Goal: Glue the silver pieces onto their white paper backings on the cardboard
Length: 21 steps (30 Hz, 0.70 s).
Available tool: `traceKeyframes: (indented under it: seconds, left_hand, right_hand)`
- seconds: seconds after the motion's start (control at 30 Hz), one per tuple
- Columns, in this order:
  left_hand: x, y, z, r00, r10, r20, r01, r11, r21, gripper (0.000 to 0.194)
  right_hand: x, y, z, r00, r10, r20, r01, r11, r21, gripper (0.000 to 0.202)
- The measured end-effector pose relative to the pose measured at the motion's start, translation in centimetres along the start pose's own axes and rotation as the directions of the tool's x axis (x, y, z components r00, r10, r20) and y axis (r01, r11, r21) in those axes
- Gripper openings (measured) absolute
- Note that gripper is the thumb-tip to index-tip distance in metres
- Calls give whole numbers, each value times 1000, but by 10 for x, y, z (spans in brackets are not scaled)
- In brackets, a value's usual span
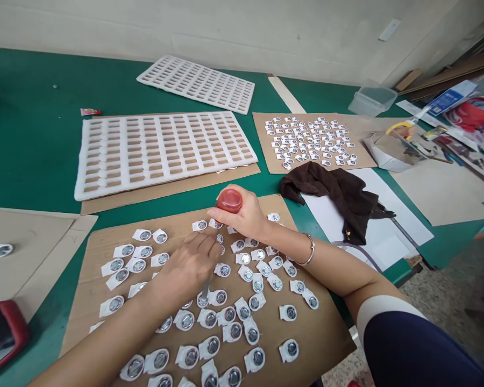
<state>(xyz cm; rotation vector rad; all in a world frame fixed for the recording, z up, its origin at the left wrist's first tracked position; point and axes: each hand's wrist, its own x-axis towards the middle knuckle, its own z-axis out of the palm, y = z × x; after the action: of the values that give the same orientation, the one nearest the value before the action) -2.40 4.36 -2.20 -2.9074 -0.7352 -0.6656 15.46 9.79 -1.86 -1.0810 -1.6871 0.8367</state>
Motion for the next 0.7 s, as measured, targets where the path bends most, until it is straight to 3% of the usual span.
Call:
traceKeyframes:
  seconds: [0.7]
  left_hand:
    - [3,1,-2,1000,2,1,-2,1000,26,24]
  right_hand:
    - [1,-1,-1,1000,-17,-8,17,1000,20,31]
